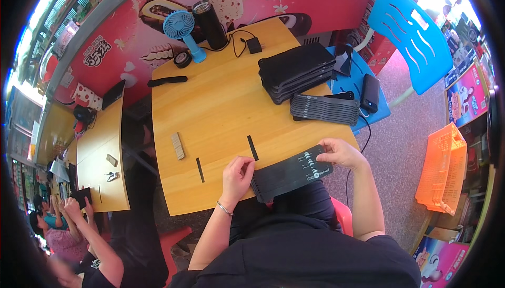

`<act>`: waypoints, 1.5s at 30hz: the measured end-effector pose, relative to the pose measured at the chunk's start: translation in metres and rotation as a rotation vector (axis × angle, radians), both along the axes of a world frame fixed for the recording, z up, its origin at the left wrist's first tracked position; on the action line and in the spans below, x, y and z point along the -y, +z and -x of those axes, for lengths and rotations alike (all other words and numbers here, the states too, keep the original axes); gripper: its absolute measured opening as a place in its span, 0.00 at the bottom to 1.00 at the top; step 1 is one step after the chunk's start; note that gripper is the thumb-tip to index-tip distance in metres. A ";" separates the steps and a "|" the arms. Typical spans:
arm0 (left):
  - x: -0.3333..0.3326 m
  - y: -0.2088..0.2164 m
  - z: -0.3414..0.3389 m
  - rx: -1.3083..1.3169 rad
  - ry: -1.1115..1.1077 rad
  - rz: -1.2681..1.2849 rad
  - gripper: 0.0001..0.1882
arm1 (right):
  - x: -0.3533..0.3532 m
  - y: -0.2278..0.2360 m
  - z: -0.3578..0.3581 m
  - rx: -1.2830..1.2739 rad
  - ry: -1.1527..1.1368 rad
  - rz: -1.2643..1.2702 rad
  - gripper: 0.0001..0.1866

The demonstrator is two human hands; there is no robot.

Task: The person aligns and organizes stacks of black straps on the table. Then, the person separates, peels, and lays out individual straps onto the table by hand.

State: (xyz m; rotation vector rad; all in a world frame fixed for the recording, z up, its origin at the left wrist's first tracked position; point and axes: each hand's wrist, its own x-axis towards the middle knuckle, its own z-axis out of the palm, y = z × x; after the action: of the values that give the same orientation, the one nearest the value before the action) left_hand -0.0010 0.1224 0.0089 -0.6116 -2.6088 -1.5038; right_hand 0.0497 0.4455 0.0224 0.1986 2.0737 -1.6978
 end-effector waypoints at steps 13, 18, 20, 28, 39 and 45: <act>0.000 -0.001 0.000 -0.017 0.001 0.005 0.01 | 0.002 0.007 -0.001 0.004 0.002 -0.011 0.20; 0.000 0.000 0.000 -0.021 -0.003 0.011 0.02 | 0.000 0.000 0.000 0.002 0.014 -0.025 0.19; 0.000 0.000 0.000 -0.022 -0.001 0.016 0.02 | 0.000 0.002 0.000 -0.009 0.016 -0.012 0.19; -0.001 0.002 0.002 -0.068 -0.114 0.010 0.06 | 0.000 0.002 0.000 0.005 0.014 -0.006 0.18; 0.001 0.004 0.001 -0.043 -0.107 0.057 0.04 | 0.002 0.007 -0.001 -0.013 0.015 -0.026 0.17; 0.000 0.005 0.001 -0.030 -0.098 0.077 0.04 | 0.002 0.006 -0.001 -0.009 0.021 -0.010 0.18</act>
State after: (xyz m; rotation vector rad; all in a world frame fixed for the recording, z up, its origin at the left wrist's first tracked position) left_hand -0.0016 0.1223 0.0143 -0.7745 -2.6609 -1.4128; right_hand 0.0505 0.4440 0.0280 0.1722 2.0844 -1.6796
